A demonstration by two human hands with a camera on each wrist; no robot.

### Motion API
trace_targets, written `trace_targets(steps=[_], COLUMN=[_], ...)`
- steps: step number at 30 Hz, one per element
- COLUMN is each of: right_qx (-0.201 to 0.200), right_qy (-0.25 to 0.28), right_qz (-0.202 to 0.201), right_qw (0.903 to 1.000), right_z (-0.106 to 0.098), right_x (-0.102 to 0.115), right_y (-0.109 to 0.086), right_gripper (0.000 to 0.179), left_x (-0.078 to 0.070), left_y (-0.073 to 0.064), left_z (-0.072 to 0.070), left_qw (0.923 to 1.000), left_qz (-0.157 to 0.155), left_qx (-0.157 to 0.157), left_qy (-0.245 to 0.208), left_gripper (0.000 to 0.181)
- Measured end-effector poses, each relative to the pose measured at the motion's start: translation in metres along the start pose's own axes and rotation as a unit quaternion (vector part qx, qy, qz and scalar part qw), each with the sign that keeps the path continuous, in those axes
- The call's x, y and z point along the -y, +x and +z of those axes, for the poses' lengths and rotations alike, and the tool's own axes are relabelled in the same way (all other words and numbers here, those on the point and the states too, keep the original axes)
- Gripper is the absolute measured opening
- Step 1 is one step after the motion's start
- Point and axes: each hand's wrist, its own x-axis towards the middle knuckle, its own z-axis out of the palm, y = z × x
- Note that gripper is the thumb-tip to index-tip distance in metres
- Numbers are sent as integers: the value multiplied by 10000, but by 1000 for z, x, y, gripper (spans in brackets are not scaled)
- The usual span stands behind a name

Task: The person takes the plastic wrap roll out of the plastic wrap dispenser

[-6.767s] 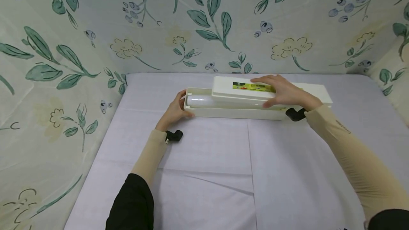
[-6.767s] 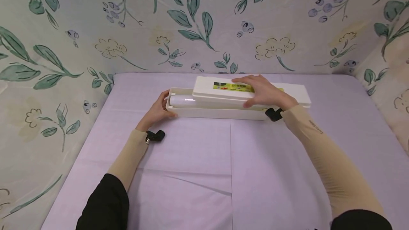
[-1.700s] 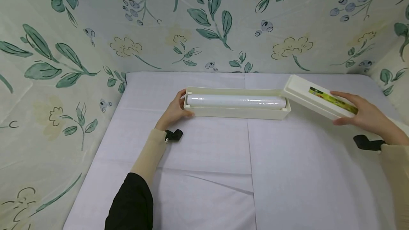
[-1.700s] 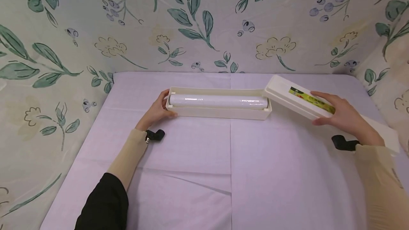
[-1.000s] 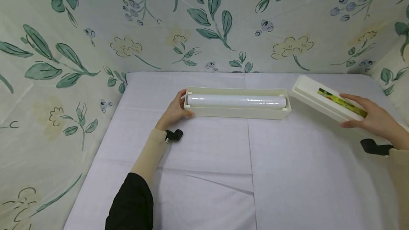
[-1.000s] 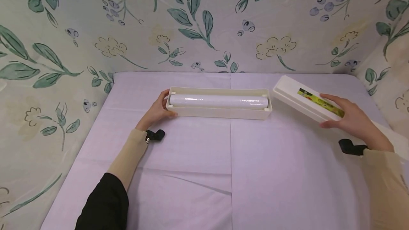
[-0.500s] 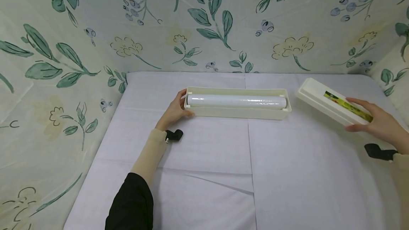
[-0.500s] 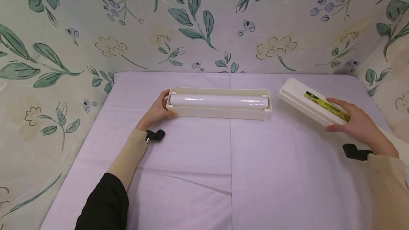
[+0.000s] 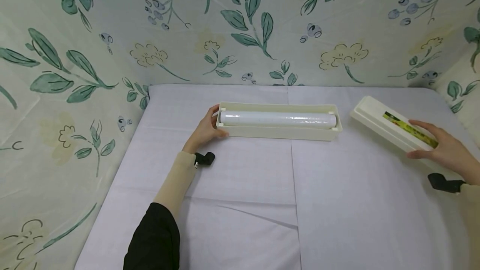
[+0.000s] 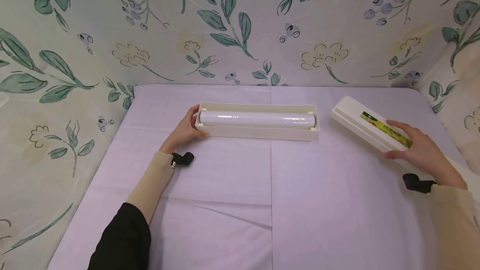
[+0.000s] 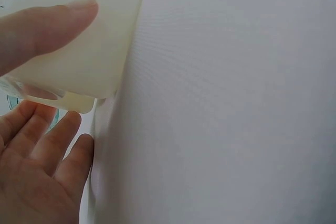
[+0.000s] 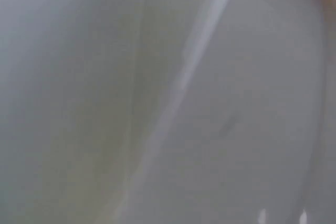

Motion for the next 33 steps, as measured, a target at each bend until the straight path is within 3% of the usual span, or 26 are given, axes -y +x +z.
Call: trace_targets(steps=[6,14,19,26,33], right_qx=[-52,-101,-97,-84,-47], right_qy=[-42,-95,-94,-121,-159], right_qz=[-28,8,-37,-88,-16], right_qw=[10000,9999,9999,9999,9999], right_z=[5,11,13,18,22], right_x=[-7,-9,-9,-14,-16], right_y=[1,-1,-1,2,4], right_gripper=[111,111,110,111,113], left_x=[-3,-31,-33,-29,-4], left_y=[0,-14,-15,-12,0], left_z=[-1,0,0,-1,-1], left_qw=[9999,9998,9997,9997,9995], left_qz=[-68,-93,-128,-135,-125], left_qx=[92,170,168,162,118], left_qy=[-70,-9,-108,-149,-254], left_gripper=[103,98,98,99,103])
